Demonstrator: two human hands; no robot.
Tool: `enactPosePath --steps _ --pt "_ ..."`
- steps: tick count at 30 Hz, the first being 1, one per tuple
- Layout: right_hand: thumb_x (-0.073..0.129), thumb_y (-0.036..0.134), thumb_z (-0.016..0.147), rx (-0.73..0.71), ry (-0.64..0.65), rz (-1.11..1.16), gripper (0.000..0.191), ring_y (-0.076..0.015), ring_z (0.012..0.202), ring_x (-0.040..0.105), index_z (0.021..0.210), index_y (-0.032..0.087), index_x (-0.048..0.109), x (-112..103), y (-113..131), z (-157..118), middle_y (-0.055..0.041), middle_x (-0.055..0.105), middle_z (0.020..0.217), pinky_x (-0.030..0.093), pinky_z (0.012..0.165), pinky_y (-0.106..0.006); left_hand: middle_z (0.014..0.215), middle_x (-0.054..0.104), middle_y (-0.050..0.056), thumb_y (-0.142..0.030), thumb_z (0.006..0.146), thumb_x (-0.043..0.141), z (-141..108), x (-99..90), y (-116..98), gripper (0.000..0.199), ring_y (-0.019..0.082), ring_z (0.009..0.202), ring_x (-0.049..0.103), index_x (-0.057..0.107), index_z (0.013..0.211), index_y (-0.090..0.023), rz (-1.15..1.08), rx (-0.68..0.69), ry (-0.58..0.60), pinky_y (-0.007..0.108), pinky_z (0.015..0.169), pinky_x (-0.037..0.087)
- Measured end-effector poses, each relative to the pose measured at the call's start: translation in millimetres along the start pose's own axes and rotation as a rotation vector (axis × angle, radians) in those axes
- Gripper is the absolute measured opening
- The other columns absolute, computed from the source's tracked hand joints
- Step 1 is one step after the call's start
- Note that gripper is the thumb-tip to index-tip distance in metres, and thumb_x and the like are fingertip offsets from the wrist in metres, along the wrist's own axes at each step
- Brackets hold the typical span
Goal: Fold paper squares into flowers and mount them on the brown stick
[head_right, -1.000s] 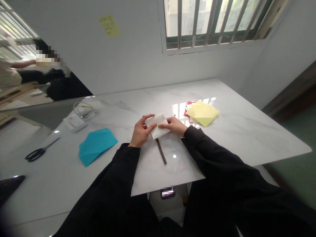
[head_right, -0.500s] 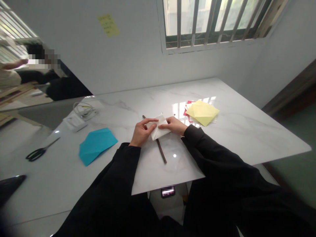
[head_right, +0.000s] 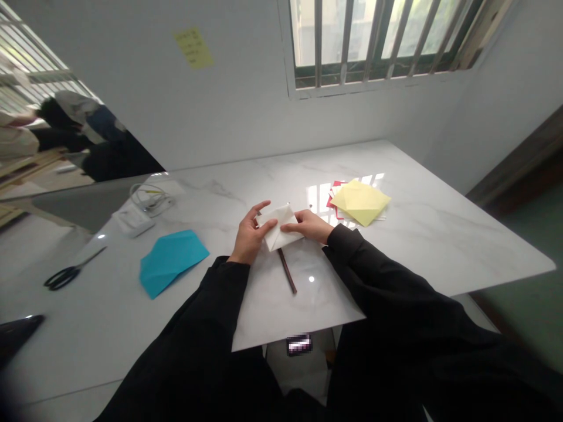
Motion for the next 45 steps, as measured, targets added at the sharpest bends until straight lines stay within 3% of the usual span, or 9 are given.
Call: enactPosePath --steps 5,11,15,20,22,26,29,36,45 --pt "0.087 0.041 0.078 0.006 -0.011 -0.031 0.032 -0.0226 0.082 0.07 0.095 0.014 0.081 0 0 -1 -0.0093 0.079 0.092 0.055 0.074 -0.033 0.098 0.073 0.004 -0.039 0.08 0.082 -1 1.0 -10 0.046 0.016 0.072 0.061 0.077 0.122 -0.021 0.094 0.08 0.02 0.026 0.063 0.049" --pt "0.084 0.035 0.08 0.032 -0.01 -0.028 0.026 -0.0213 0.081 0.07 0.094 0.013 0.081 3 -1 -2 -0.0092 0.08 0.093 0.054 0.073 -0.031 0.112 0.076 0.006 -0.034 0.087 0.075 -6 0.0 -24 0.031 0.014 0.069 0.055 0.083 0.114 -0.024 0.286 0.219 0.021 0.027 0.059 0.043" --pt "0.083 0.033 0.08 0.058 0.008 -0.038 0.028 -0.0212 0.083 0.071 0.099 0.012 0.08 5 -2 -3 -0.0079 0.08 0.092 0.054 0.076 -0.03 0.104 0.073 0.005 -0.028 0.088 0.072 -8 2.5 -33 0.02 0.015 0.071 0.056 0.085 0.102 -0.024 0.392 0.295 0.02 0.028 0.065 0.046" --pt "0.089 0.038 0.075 0.039 0.023 -0.079 0.034 -0.02 0.08 0.07 0.096 0.013 0.079 6 3 -5 -0.0048 0.079 0.089 0.052 0.075 -0.029 0.1 0.076 0.005 -0.025 0.086 0.073 -9 3.1 -33 0.016 0.02 0.088 0.066 0.084 0.098 -0.022 0.38 0.3 0.021 0.033 0.086 0.053" --pt "0.089 0.038 0.075 0.049 0.026 -0.062 0.034 -0.0199 0.08 0.07 0.096 0.014 0.079 7 3 -5 -0.0052 0.079 0.089 0.052 0.075 -0.029 0.102 0.076 0.005 -0.027 0.086 0.074 -7 2.7 -26 0.021 0.019 0.086 0.067 0.083 0.105 -0.022 0.305 0.246 0.038 0.032 0.081 0.054" --pt "0.087 0.04 0.077 0.074 0.034 -0.035 0.036 -0.0197 0.08 0.069 0.098 0.012 0.08 7 1 -4 -0.008 0.079 0.091 0.053 0.075 -0.03 0.097 0.071 0.003 -0.032 0.082 0.081 -2 -3.5 -12 0.063 0.014 0.069 0.059 0.067 0.143 -0.024 0.164 0.13 0.005 0.027 0.064 0.049" --pt "0.087 0.041 0.077 0.081 0.028 -0.051 0.037 -0.0212 0.081 0.07 0.097 0.011 0.081 6 -1 -4 -0.0097 0.079 0.092 0.055 0.075 -0.031 0.09 0.067 0.0 -0.033 0.078 0.086 -1 -8.4 -7 0.082 0.013 0.064 0.056 0.056 0.154 -0.024 0.122 0.096 -0.04 0.026 0.062 0.047" --pt "0.086 0.034 0.08 0.049 -0.027 -0.1 0.025 -0.0243 0.082 0.071 0.094 0.013 0.082 2 5 -6 -0.0098 0.077 0.083 0.057 0.072 -0.032 0.093 0.07 0.001 -0.037 0.074 0.091 -1 -10.1 -5 0.098 0.012 0.061 0.055 0.047 0.16 -0.025 0.082 0.061 -0.073 0.026 0.059 0.045" --pt "0.079 0.031 0.084 0.102 -0.108 -0.07 0.02 -0.0137 0.065 0.062 0.093 0.013 0.08 -4 5 -9 -0.0055 0.076 0.08 0.044 0.056 -0.022 0.098 0.074 0.005 -0.046 0.078 0.088 -1 -1.7 5 0.103 0.018 0.072 0.068 0.036 0.164 -0.024 -0.144 -0.052 -0.057 0.03 0.068 0.055"
Point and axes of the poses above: each hand's wrist, its own z-axis towards the middle knuckle, its own x-axis out of the palm, y = z × x, the point moved 10 cm from there along z, towards the middle knuckle
